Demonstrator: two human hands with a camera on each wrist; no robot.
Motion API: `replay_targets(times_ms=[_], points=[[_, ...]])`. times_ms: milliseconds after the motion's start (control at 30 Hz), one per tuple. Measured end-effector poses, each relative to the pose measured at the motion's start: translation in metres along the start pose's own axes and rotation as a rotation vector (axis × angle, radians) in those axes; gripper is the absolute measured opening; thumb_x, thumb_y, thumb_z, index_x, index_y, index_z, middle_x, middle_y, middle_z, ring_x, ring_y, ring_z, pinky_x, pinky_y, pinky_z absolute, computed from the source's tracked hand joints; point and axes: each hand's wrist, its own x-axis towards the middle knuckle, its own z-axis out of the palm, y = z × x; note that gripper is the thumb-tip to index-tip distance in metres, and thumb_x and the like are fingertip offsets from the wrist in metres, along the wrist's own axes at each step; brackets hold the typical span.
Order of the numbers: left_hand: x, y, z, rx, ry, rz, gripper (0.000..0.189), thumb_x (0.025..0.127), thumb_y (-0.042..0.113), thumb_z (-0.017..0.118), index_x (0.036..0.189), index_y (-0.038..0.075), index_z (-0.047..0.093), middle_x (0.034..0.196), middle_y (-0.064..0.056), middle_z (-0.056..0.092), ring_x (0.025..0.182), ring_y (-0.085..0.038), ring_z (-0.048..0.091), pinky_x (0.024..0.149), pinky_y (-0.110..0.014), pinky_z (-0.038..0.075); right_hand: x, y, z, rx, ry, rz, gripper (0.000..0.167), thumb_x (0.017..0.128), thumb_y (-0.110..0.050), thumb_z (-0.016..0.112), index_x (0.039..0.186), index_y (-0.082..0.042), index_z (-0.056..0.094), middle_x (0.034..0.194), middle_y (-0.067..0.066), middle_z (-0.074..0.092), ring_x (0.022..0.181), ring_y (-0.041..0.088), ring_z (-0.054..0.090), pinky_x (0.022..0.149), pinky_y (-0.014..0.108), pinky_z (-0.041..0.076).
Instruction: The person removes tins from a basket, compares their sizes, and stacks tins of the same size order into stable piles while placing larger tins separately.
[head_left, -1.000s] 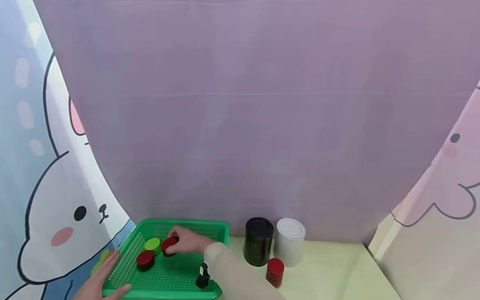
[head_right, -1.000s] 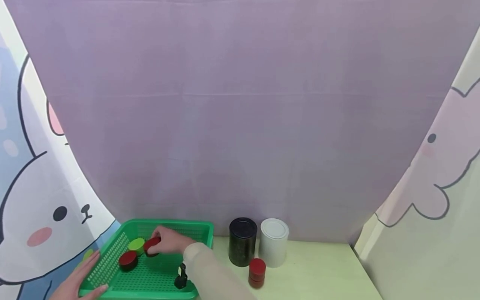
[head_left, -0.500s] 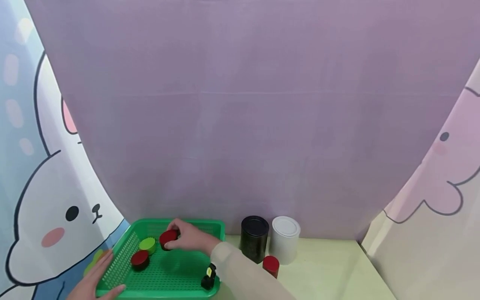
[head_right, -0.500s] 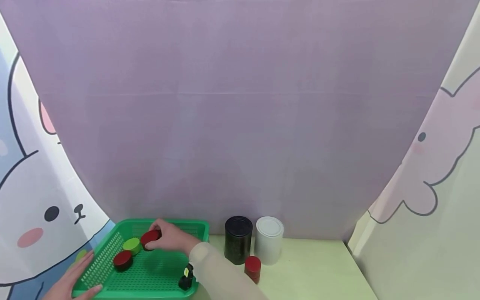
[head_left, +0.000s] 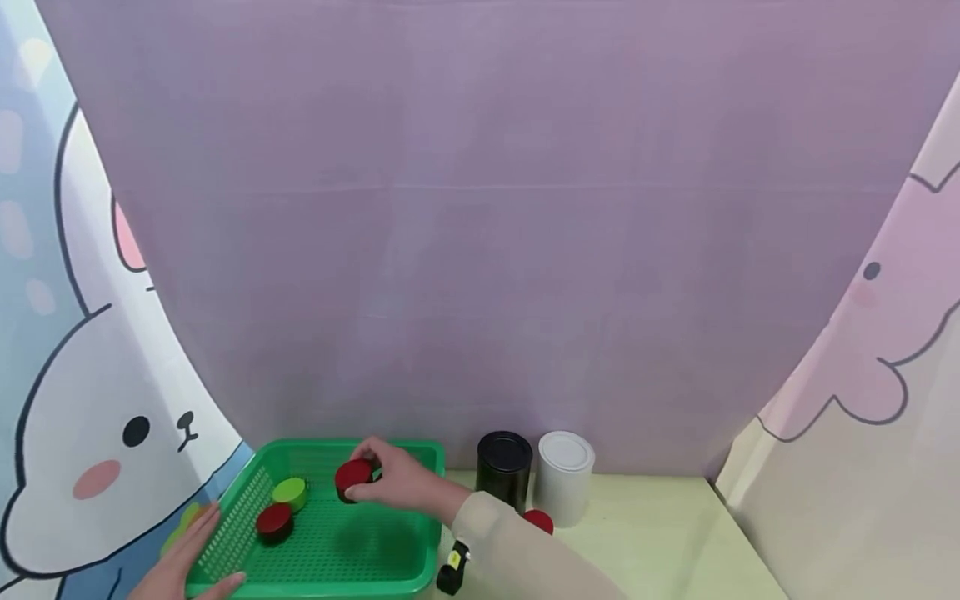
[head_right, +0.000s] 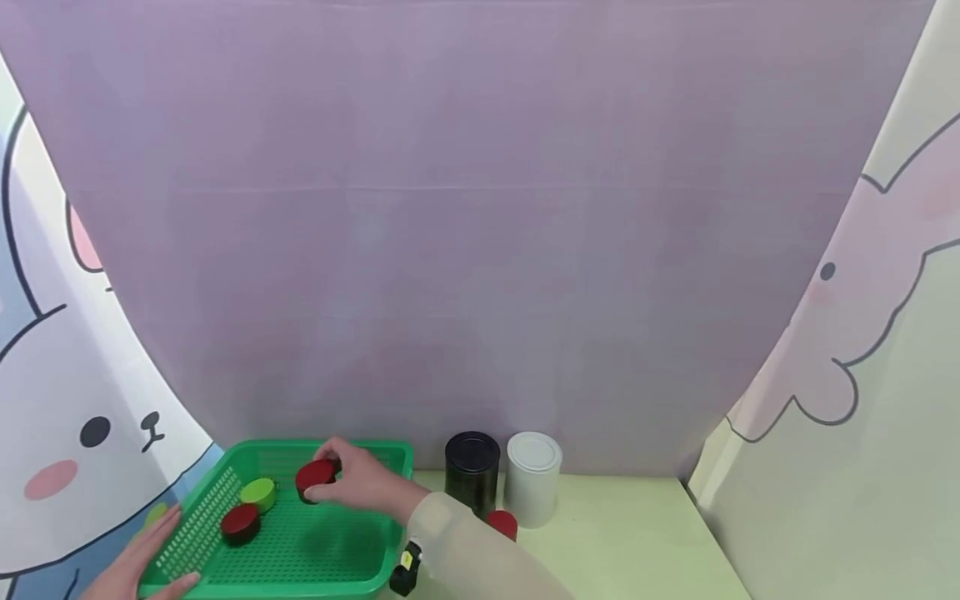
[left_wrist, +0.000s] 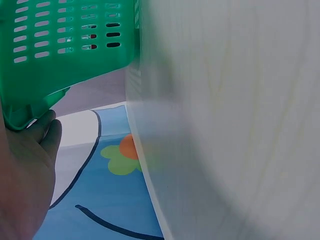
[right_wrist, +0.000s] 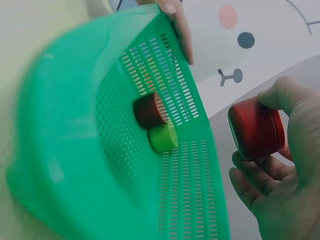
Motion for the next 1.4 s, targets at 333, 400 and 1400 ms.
replay_targets(times_ms=[333,400,1400], points=[[0.001,-0.003,0.0,0.025,0.021,0.039,0.108,0.108,0.048,0.069,0.169,-0.015,0.006,0.172,-0.047,0.006,0.144,-0.079,0.023,0.097,-0.095,0.039,-0.048,-0.001,-0.033,0.046,0.002,-0.063,0.037,0.103,-0.02,0.082,0.135,-0.022,0.062,0.12,-0.012,0.067,0.108,0.006,0.065,0.091,0.024,0.06],[0.002,-0.002,0.0,0.025,0.005,0.029,0.108,0.109,0.049,0.068,0.17,-0.015,0.005,0.172,-0.047,0.005,0.144,-0.08,0.021,0.097,-0.095,0.039,-0.061,0.002,-0.04,0.035,0.02,-0.081,0.037,0.104,-0.02,0.08,0.136,-0.022,0.061,0.121,-0.012,0.066,0.109,0.009,0.065,0.094,0.026,0.06],[0.0,0.002,0.001,0.1,0.037,0.012,0.109,0.106,0.054,0.07,0.17,-0.013,0.013,0.171,-0.045,0.014,0.142,-0.078,0.029,0.094,-0.09,0.048,-0.204,0.071,-0.13,-0.02,0.438,-0.024,0.041,0.099,-0.006,0.081,0.135,-0.005,0.062,0.123,0.012,0.073,0.111,0.02,0.068,0.096,0.033,0.059]])
